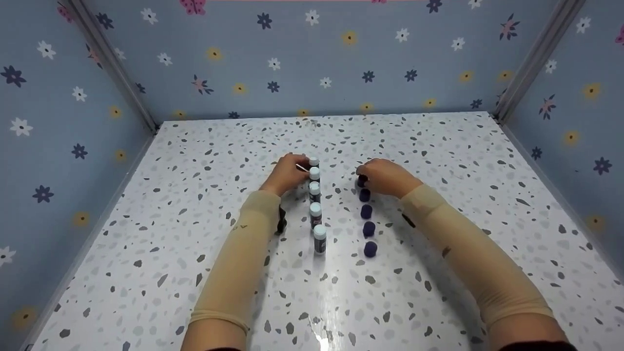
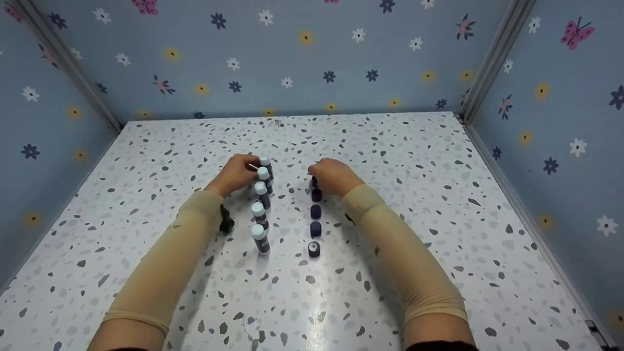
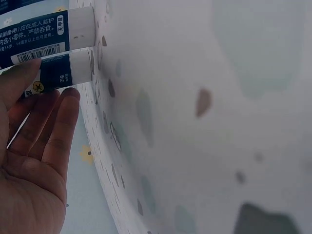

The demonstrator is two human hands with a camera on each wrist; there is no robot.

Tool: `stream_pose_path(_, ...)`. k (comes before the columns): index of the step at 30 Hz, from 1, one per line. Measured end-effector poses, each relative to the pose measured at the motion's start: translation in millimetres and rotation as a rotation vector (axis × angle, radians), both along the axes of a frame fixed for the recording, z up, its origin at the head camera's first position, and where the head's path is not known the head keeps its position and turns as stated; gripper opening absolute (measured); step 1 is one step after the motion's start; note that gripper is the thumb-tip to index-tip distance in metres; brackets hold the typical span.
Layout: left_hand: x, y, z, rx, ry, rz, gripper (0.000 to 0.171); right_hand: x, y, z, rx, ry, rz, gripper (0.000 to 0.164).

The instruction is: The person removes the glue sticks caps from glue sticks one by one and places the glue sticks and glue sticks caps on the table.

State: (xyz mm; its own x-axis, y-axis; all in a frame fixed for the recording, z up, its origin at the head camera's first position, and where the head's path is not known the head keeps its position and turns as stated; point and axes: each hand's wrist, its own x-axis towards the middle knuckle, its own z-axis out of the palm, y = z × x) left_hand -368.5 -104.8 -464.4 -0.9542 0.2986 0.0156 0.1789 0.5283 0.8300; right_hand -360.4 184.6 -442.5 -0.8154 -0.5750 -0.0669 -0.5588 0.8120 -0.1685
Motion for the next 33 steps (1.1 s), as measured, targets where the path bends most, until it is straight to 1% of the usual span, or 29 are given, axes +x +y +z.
stream_pose_path(2,0.4,-1,-0.4,-0.007,-0.004,0.0,0.03,0.1,1,0.5,-0.003,-0.001,0.001,0.014)
stream_pose_path(7,1.1,-5,0.4,-0.035,-0.015,0.006,0.035,-0.3,6,4.0,0.012,-0.005,0.002,0.027)
stream_pose_path(10,2.3,-10,2.5,-0.042,-0.039,0.009,0.041,0.7,9,8.9,0.013,-0.007,0.006,0.032)
stream_pose_path(14,5.6,-20,7.9,-0.048,-0.048,0.018,0.047,2.2,14,18.3,0.014,0.003,-0.008,0.038)
stream_pose_path(20,9.8,-34,13.6,-0.035,-0.016,0.04,0.047,1.8,23,27.7,0.028,0.043,-0.014,0.036)
stream_pose_path(26,14.2,-42,18.5,-0.011,0.01,0.038,0.045,2.8,32,30.9,0.058,0.028,-0.071,0.04)
stream_pose_path(33,19.6,-45,25.4,-0.044,0.04,0.067,0.041,5.1,42,30.2,0.087,0.029,-0.116,0.042)
